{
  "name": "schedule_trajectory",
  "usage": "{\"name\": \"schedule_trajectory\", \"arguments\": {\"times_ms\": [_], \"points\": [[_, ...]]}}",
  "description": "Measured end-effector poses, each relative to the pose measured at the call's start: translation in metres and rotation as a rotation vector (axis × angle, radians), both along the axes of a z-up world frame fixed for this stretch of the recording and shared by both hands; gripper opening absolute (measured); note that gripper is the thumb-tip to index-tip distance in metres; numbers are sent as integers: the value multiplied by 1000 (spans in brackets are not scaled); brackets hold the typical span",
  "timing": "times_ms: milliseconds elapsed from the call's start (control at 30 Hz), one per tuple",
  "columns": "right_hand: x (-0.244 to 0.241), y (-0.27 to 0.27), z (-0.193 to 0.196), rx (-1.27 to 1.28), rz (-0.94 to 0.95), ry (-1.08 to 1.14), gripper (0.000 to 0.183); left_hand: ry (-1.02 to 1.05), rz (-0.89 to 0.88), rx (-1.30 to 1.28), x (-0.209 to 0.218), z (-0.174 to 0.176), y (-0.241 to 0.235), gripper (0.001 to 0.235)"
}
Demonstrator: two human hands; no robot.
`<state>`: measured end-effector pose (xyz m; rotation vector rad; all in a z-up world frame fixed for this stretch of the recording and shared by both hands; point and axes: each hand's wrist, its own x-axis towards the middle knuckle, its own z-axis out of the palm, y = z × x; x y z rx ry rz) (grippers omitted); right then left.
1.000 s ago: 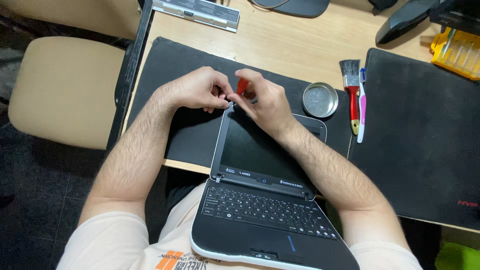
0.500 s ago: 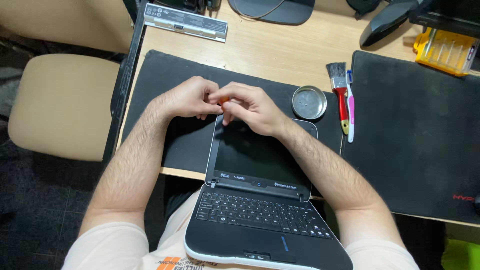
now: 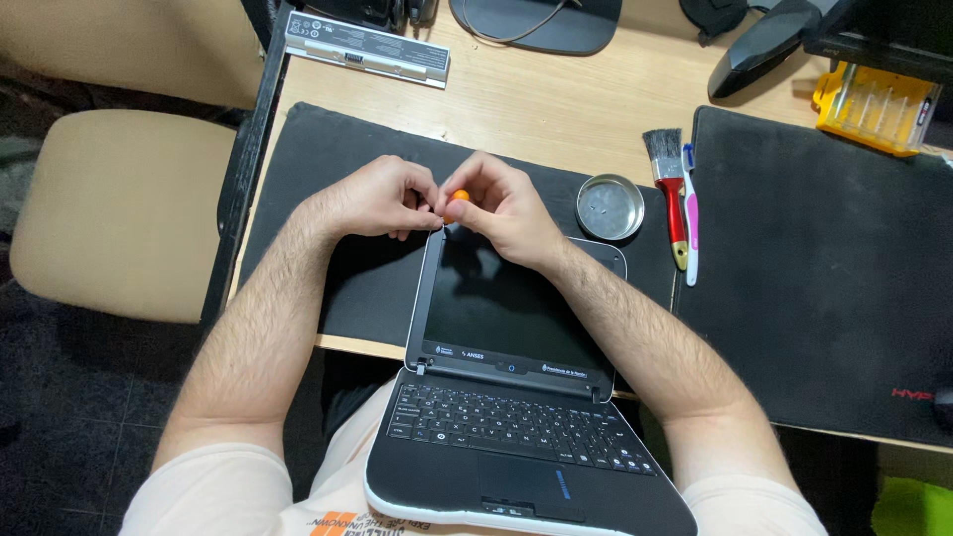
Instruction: The person removes the battery from the back of a white laptop and places it on the desk. They then flip the laptop over, open the lid, and use a screwdriver to remove screws from the screen bezel. Finally, they detach and lift off the screen bezel.
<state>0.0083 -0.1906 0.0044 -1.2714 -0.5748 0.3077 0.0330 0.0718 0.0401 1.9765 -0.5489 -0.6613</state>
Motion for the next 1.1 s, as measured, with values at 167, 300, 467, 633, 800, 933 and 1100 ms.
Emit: {"name": "schedule_trajectory", "arguments": {"times_ms": [167, 300, 467, 633, 800, 933, 1100], "points": [[-7, -2, 18, -11, 18, -41, 24, 4, 5, 11, 1, 3, -2, 14], [-1, 0, -8, 87, 0, 72, 32, 1, 11, 12, -3, 5, -1, 17], [-9, -1, 15, 39, -15, 33, 23, 5, 6, 0, -2, 8, -3, 18], [-8, 1, 2, 91, -5, 207, 44, 7, 8, 3, -1, 4, -1, 19], [-3, 0, -8, 68, -34, 71, 21, 6, 9, -7, 0, -2, 0, 22], [-9, 3, -2, 117, -30, 184, 45, 13, 12, -3, -1, 2, 0, 21], [-10, 3, 11, 106, -20, 92, 27, -2, 5, 0, -2, 10, -3, 21]]}}
